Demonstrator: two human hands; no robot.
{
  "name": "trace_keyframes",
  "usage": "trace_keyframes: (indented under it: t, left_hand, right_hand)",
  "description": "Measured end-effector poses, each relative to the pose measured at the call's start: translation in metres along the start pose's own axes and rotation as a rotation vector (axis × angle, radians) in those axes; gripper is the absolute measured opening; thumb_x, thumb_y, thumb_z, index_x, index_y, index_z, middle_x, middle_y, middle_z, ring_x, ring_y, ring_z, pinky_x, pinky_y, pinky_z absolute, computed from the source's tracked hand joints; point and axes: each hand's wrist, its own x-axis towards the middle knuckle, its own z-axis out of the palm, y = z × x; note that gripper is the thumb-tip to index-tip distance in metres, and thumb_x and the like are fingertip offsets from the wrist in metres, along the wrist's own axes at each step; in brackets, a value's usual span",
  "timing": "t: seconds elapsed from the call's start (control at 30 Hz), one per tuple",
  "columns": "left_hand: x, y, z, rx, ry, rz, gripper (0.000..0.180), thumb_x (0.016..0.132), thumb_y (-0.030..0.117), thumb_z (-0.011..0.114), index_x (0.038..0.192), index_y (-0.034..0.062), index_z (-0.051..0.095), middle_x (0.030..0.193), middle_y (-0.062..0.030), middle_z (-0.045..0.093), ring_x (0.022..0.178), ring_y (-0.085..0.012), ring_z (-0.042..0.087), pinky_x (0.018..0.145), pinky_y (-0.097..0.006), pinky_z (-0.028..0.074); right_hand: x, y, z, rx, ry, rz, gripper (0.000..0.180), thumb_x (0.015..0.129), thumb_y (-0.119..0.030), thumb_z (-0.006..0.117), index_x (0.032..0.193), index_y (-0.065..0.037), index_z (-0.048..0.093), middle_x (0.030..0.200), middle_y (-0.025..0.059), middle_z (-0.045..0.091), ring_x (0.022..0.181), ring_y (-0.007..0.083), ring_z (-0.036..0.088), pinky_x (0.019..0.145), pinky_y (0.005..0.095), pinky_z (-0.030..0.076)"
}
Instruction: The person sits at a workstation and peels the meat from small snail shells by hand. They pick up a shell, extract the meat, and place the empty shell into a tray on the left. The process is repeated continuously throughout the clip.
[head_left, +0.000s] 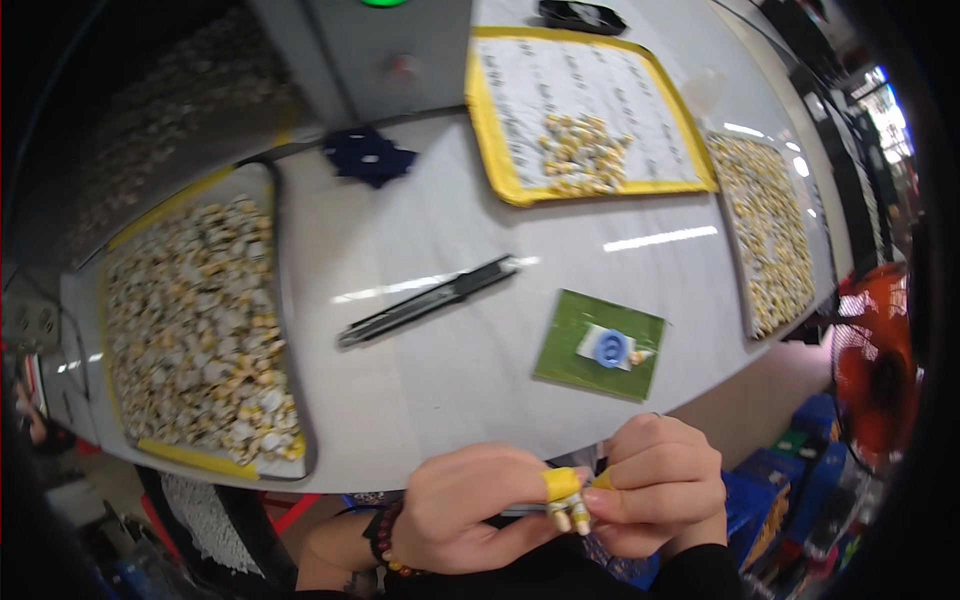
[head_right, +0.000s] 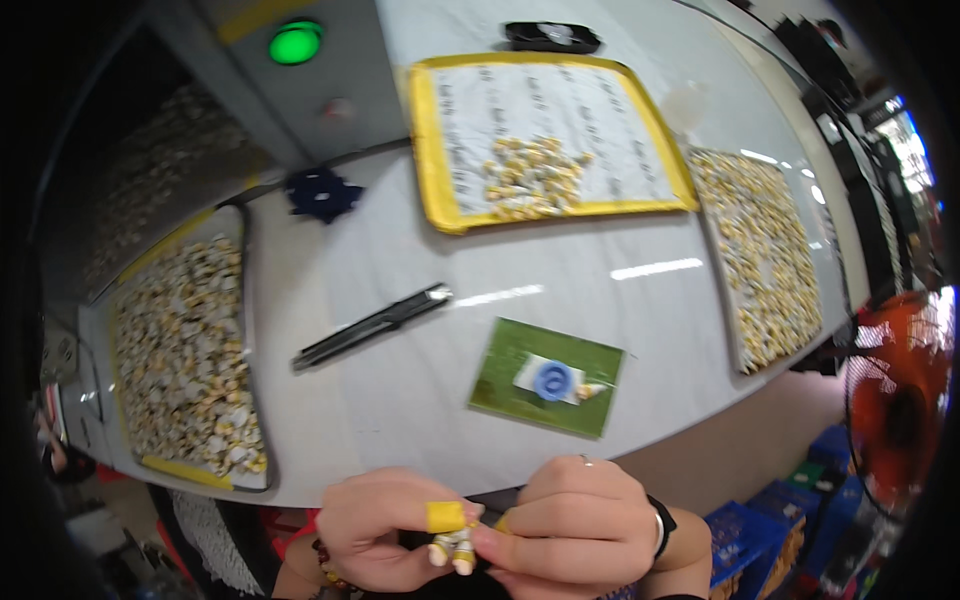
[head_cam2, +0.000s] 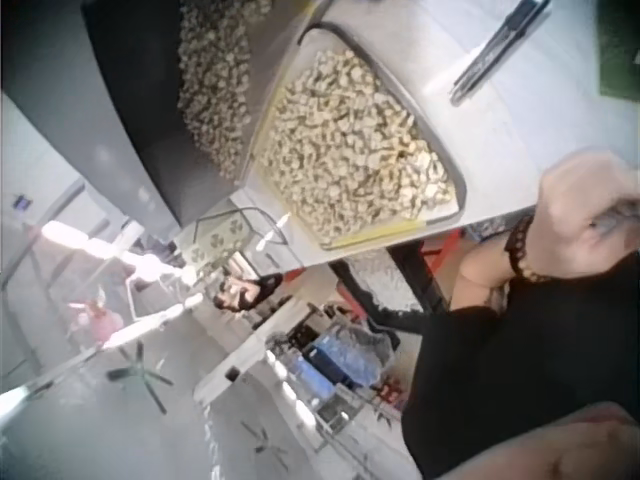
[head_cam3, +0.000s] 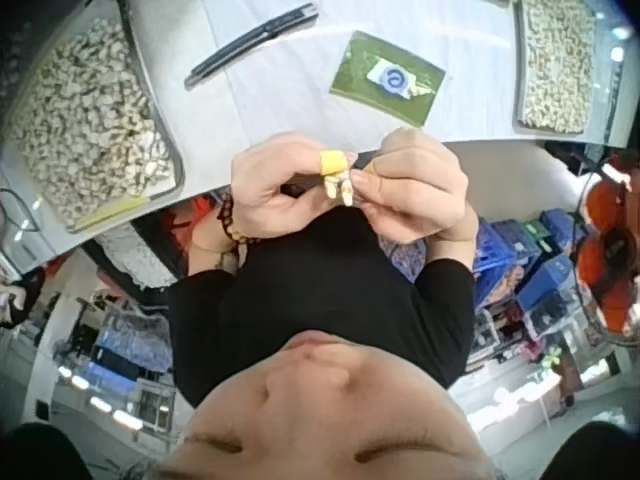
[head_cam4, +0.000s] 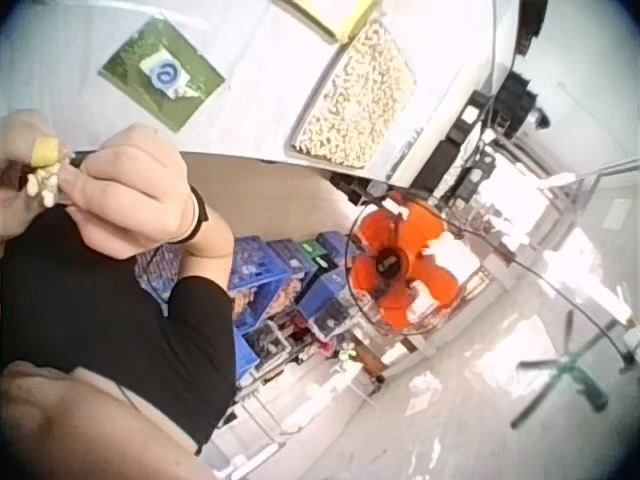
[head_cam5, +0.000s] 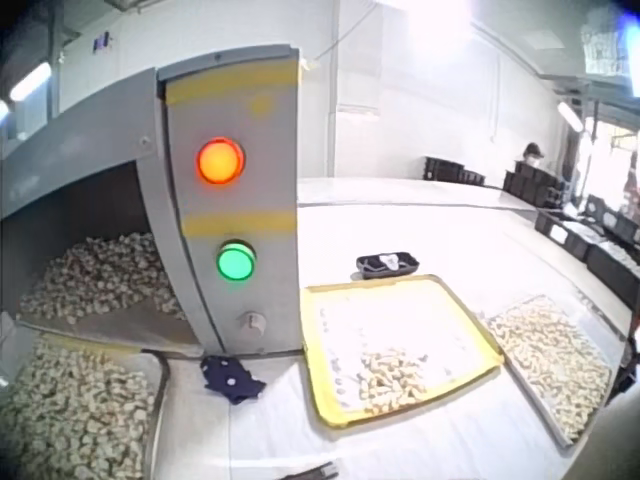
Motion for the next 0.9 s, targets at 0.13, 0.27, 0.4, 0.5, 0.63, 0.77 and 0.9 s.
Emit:
trace_keyframes:
  t: [0.13,0.27,0.4,0.5,0.63,0.77,0.9]
  left_hand:
    - [-0.001,0.026,-0.035,0.295,-0.085,0.03,0.02,0.07,0.004,0.076,0.086,0.0012,0.067,0.082,-0.0109,0.068,0.07,-0.0239,0.066,0.061,-0.029,0.053]
    - [-0.004,0.07,-0.099,1.095,0.272,-0.026,0.015,0.067,0.007,0.068,0.081,0.0029,0.066,0.076,-0.0099,0.065,0.072,-0.0275,0.061,0.073,-0.039,0.048]
    - [0.008,0.091,-0.198,1.383,0.034,-0.252,0.038,0.065,0.016,0.077,0.099,0.0015,0.066,0.102,-0.0141,0.063,0.098,-0.0317,0.058,0.09,-0.038,0.043]
    - [0.044,0.074,-0.263,1.075,0.3,-0.387,0.036,0.078,0.02,0.072,0.107,0.0007,0.066,0.099,-0.0108,0.068,0.09,-0.0171,0.064,0.083,-0.03,0.048]
    - [0.085,0.031,-0.357,1.371,0.314,-0.4,0.035,0.078,0.018,0.071,0.108,0.001,0.066,0.094,-0.0117,0.068,0.082,-0.0178,0.064,0.072,-0.031,0.05]
    - [0.114,-0.005,-0.385,1.374,0.263,-0.509,0.037,0.074,0.023,0.075,0.103,0.0002,0.067,0.088,-0.0119,0.068,0.08,-0.0202,0.064,0.071,-0.034,0.049]
    - [0.122,-0.015,-0.378,1.361,0.253,-0.544,0.034,0.073,0.026,0.076,0.095,0.0004,0.068,0.085,-0.0119,0.066,0.078,-0.0213,0.063,0.07,-0.035,0.049]
  right_hand:
    - [0.004,-0.003,-0.001,0.057,-0.038,0.038,0.011,0.075,-0.018,0.072,0.079,-0.008,0.072,0.069,0.001,0.061,0.058,0.0154,0.055,0.051,0.0276,0.044]
    - [-0.013,-0.005,-0.011,-0.051,0.269,0.12,0.016,0.08,-0.023,0.067,0.075,-0.008,0.067,0.066,0.0009,0.056,0.057,0.0147,0.048,0.051,0.0268,0.036]
    - [-0.013,-0.001,-0.021,-0.132,0.24,0.11,0.017,0.081,-0.023,0.064,0.073,-0.008,0.064,0.064,0.0017,0.054,0.057,0.0153,0.044,0.052,0.0276,0.034]
    - [-0.017,-0.001,-0.023,-0.157,0.23,0.121,0.016,0.079,-0.023,0.064,0.072,-0.008,0.064,0.063,0.0018,0.053,0.057,0.0156,0.044,0.052,0.0279,0.034]
    - [-0.021,-0.008,-0.029,-0.177,0.254,0.101,0.015,0.077,-0.021,0.064,0.072,-0.007,0.064,0.063,0.0021,0.052,0.057,0.0156,0.042,0.052,0.028,0.032]
    - [-0.032,-0.008,-0.039,-0.239,0.26,0.082,0.014,0.077,-0.019,0.063,0.073,-0.005,0.063,0.064,0.0033,0.052,0.058,0.0156,0.042,0.052,0.0277,0.031]
    - [-0.038,-0.007,-0.046,-0.268,0.259,0.106,0.015,0.078,-0.018,0.062,0.074,-0.003,0.063,0.065,0.0042,0.054,0.059,0.0156,0.043,0.053,0.0276,0.031]
